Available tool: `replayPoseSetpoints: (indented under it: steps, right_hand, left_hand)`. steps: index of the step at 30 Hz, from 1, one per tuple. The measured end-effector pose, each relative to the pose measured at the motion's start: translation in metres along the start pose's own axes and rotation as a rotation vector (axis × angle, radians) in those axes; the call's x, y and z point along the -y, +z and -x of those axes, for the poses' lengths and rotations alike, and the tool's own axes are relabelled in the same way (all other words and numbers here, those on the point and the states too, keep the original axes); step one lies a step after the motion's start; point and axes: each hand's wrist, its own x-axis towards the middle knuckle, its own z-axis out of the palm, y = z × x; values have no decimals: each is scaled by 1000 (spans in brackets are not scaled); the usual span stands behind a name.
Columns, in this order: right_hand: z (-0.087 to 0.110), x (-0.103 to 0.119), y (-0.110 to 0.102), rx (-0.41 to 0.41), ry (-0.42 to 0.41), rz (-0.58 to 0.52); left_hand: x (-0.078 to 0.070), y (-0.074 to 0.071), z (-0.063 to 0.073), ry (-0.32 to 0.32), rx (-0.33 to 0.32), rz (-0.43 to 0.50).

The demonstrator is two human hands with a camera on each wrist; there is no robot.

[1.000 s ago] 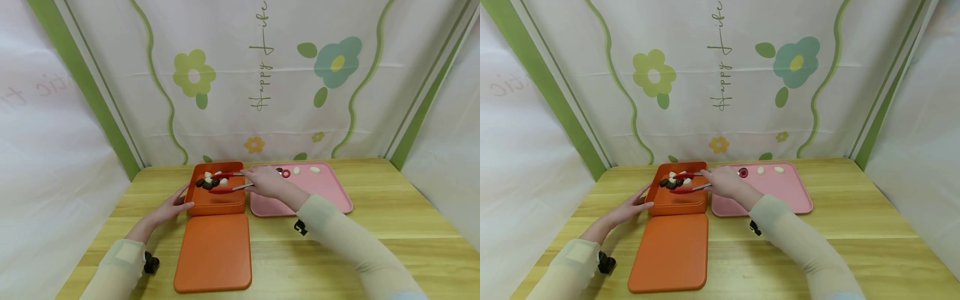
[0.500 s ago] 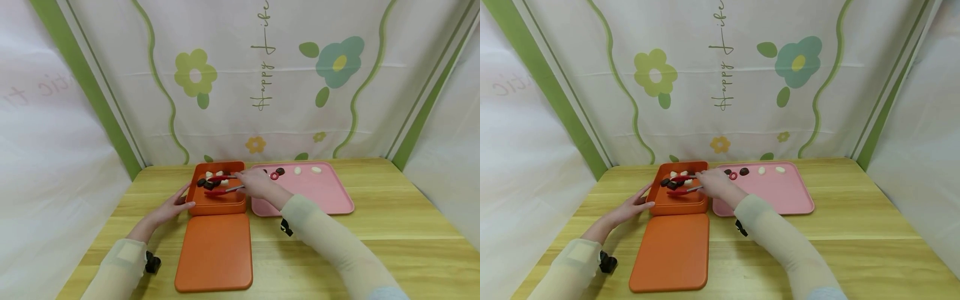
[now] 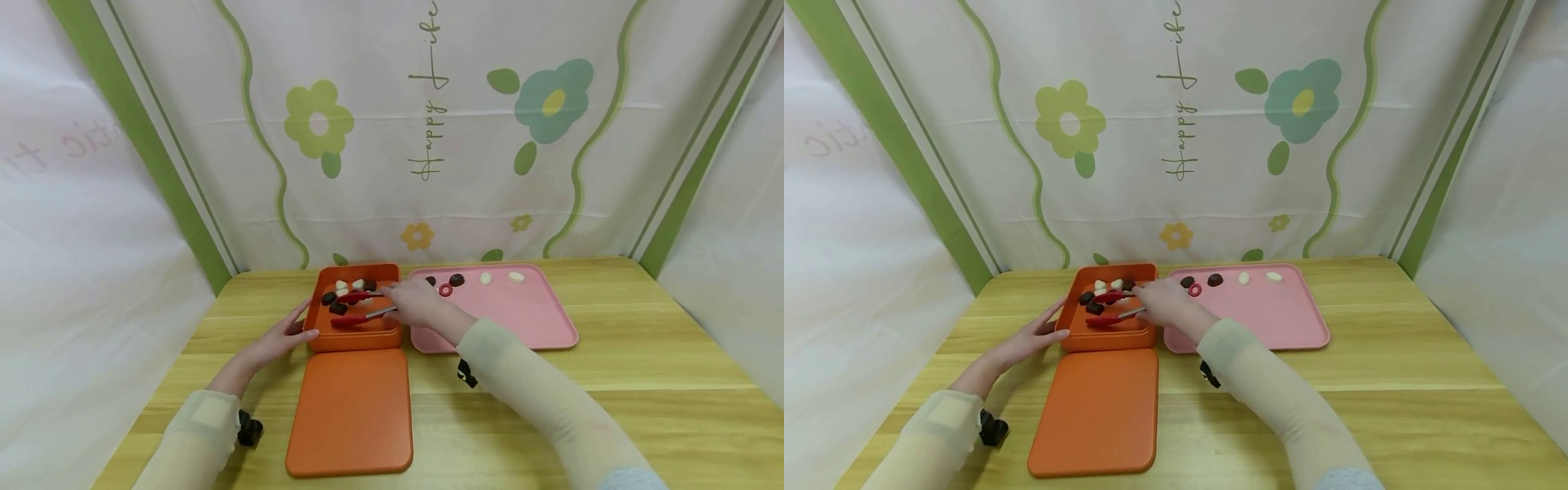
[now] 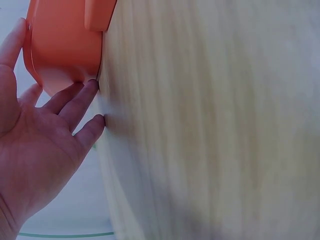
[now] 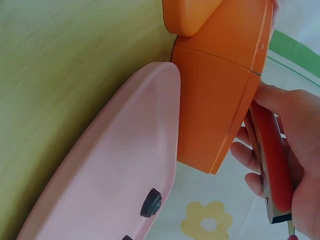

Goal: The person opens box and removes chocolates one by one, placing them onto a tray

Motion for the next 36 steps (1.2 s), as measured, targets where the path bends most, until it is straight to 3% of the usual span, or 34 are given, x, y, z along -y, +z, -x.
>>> replayPoseSetpoints:
  steps: [11, 26, 30, 36]
  right_hand:
    - [0, 0, 0, 18, 3, -30]
    - [3, 0, 6, -44, -45, -98]
    - [6, -2, 4, -47, -37, -107]
    - [14, -11, -4, -19, 17, -210]
  left_hand:
    - [-2, 1, 1, -16, 4, -12]
    - [0, 1, 2, -4, -6, -13]
    - [0, 1, 2, 5, 2, -3]
    - [0, 0, 2, 14, 7, 2]
